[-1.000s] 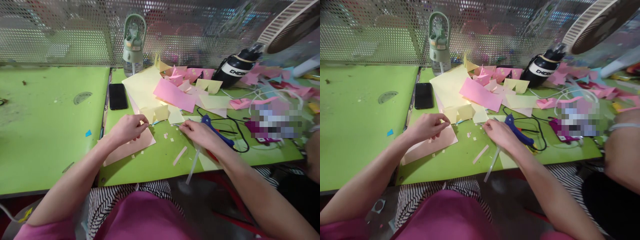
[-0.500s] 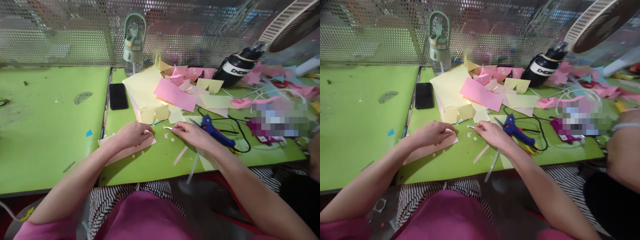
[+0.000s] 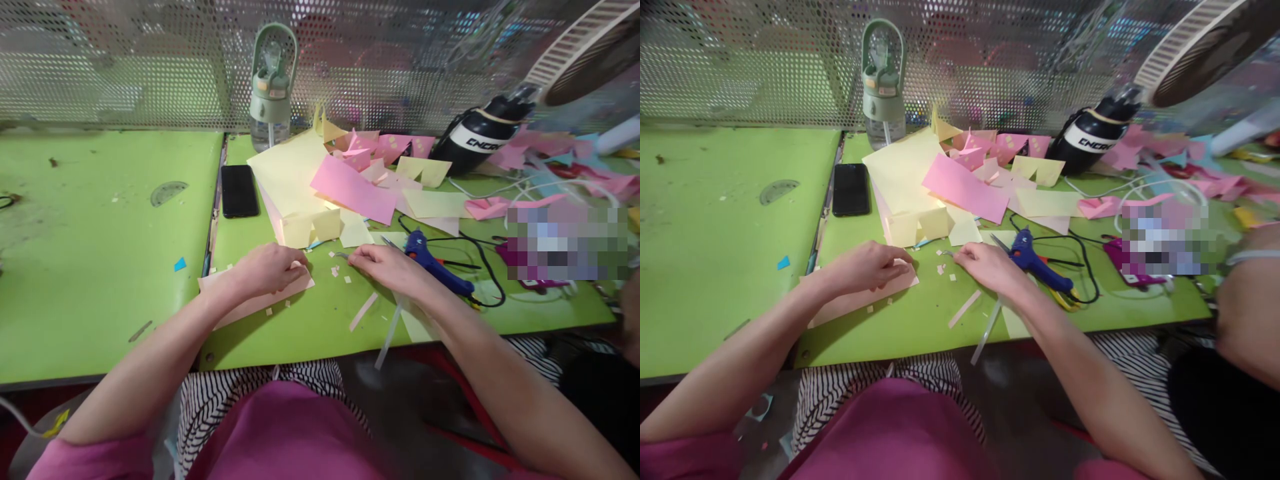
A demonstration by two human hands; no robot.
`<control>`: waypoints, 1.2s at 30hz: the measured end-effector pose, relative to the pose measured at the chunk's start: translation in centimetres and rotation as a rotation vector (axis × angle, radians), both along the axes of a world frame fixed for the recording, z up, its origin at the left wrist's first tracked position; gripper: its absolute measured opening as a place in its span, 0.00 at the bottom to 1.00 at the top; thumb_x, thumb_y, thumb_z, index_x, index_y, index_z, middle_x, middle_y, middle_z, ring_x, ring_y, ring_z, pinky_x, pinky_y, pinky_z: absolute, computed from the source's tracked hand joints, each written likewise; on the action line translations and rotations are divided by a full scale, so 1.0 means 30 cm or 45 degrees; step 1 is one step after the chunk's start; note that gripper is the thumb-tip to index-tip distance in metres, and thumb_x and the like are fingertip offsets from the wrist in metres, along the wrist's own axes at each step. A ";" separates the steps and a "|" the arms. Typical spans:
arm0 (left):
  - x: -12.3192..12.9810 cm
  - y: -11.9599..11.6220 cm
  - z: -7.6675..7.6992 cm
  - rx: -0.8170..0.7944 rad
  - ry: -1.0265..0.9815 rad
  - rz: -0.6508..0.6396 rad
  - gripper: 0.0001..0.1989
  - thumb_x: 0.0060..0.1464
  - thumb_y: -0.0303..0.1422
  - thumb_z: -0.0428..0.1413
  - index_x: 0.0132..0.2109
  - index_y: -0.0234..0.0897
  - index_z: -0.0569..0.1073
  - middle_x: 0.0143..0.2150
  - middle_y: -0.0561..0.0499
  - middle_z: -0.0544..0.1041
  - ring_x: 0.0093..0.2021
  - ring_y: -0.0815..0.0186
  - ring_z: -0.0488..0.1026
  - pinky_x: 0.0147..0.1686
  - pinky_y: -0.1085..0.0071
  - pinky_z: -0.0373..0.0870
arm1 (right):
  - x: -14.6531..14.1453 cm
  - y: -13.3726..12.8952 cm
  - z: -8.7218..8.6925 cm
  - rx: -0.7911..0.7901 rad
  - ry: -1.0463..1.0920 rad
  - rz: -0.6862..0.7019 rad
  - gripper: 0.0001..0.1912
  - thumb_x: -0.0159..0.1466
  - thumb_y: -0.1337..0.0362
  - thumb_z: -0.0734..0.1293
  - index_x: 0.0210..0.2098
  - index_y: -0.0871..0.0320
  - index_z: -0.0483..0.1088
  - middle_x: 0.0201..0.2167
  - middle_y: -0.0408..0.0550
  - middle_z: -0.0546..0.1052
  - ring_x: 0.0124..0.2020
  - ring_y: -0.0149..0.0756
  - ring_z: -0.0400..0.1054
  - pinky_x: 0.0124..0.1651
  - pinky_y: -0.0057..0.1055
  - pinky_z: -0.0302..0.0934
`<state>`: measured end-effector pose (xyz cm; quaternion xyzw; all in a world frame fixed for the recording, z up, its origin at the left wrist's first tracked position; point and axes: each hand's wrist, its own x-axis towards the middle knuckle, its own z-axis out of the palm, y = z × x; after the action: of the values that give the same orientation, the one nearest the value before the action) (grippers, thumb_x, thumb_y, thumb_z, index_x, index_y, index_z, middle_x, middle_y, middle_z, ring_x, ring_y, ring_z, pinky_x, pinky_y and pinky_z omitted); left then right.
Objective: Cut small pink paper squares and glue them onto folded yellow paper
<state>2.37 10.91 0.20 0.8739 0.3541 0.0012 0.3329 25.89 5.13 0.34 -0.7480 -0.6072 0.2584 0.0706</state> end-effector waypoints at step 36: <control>-0.047 0.058 0.046 0.147 -0.015 0.095 0.16 0.60 0.36 0.51 0.50 0.36 0.76 0.30 0.51 0.80 0.29 0.67 0.74 0.32 0.71 0.63 | -0.166 -0.023 -0.025 0.189 0.194 0.482 0.09 0.64 0.57 0.65 0.33 0.51 0.77 0.32 0.46 0.76 0.38 0.40 0.68 0.40 0.38 0.59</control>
<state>0.97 12.65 1.57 0.8778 0.3838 0.0393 0.2838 20.90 4.45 -0.41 -0.5918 -0.7470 0.2773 0.1214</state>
